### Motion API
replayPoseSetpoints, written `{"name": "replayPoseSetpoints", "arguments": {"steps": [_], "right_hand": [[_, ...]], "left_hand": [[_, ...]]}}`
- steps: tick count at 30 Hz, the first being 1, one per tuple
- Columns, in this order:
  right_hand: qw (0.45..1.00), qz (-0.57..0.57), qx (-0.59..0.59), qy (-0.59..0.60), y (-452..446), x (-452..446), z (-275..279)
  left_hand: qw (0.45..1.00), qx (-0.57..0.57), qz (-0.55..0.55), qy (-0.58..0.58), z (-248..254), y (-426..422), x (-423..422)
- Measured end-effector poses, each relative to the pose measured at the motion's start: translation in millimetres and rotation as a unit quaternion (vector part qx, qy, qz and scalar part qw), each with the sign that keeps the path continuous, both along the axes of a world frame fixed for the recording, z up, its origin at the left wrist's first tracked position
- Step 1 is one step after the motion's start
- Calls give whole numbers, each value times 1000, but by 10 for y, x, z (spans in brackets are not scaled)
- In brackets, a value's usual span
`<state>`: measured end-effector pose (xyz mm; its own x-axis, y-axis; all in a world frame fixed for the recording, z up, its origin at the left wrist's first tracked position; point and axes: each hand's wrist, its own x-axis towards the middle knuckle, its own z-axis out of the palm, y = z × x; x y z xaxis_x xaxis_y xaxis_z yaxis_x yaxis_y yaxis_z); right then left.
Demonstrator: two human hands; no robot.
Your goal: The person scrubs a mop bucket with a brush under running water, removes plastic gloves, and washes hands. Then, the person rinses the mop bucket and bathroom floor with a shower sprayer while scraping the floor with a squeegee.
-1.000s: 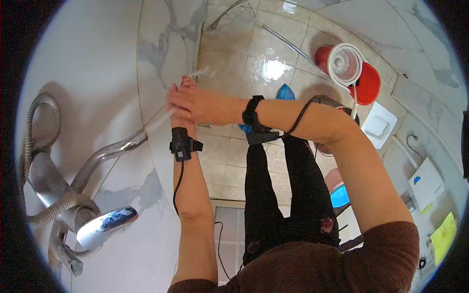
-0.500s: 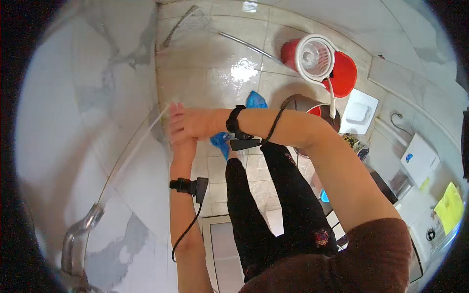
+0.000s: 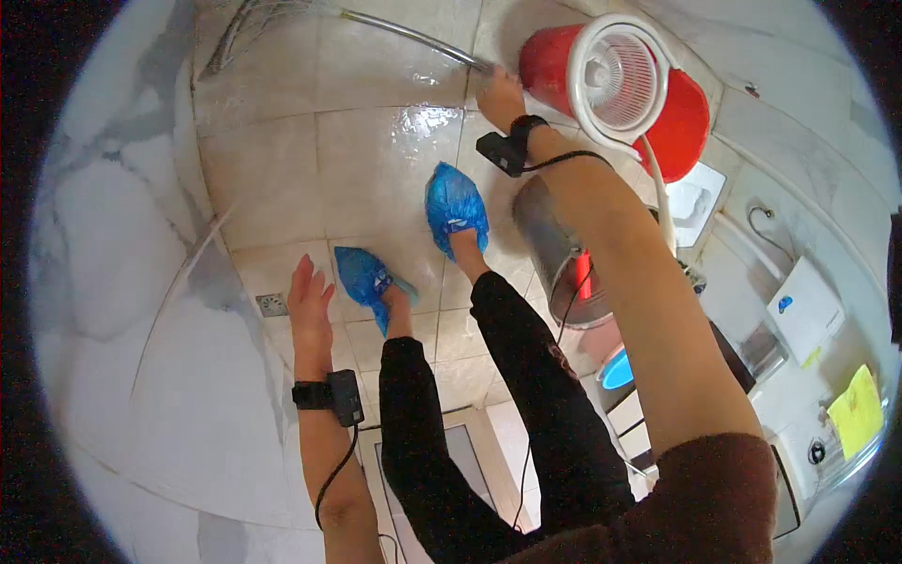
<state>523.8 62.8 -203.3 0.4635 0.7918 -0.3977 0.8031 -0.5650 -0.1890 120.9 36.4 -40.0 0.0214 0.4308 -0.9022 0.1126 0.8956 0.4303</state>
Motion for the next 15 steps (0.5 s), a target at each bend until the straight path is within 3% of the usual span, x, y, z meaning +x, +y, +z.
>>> {"name": "replayPoseSetpoints", "arguments": {"steps": [3, 6, 10, 12, 15], "right_hand": [[994, -27, -74, -78, 88, 38, -210], [996, 22, -59, -69, 183, 79, -213], [981, 143, -128, -39, -79, -98, -260], [969, 164, -141, 119, -216, -184, -256], [980, 12, -74, 183, -448, -537, 196]], "left_hand": [[1000, 4, 19, -6, -152, -138, 41], [998, 12, 55, -16, -194, -192, 50], [998, 12, 64, 9, -97, -217, -49], [997, 21, 71, 19, -1, -238, -97], [996, 21, 69, 45, 395, -141, -186]]}}
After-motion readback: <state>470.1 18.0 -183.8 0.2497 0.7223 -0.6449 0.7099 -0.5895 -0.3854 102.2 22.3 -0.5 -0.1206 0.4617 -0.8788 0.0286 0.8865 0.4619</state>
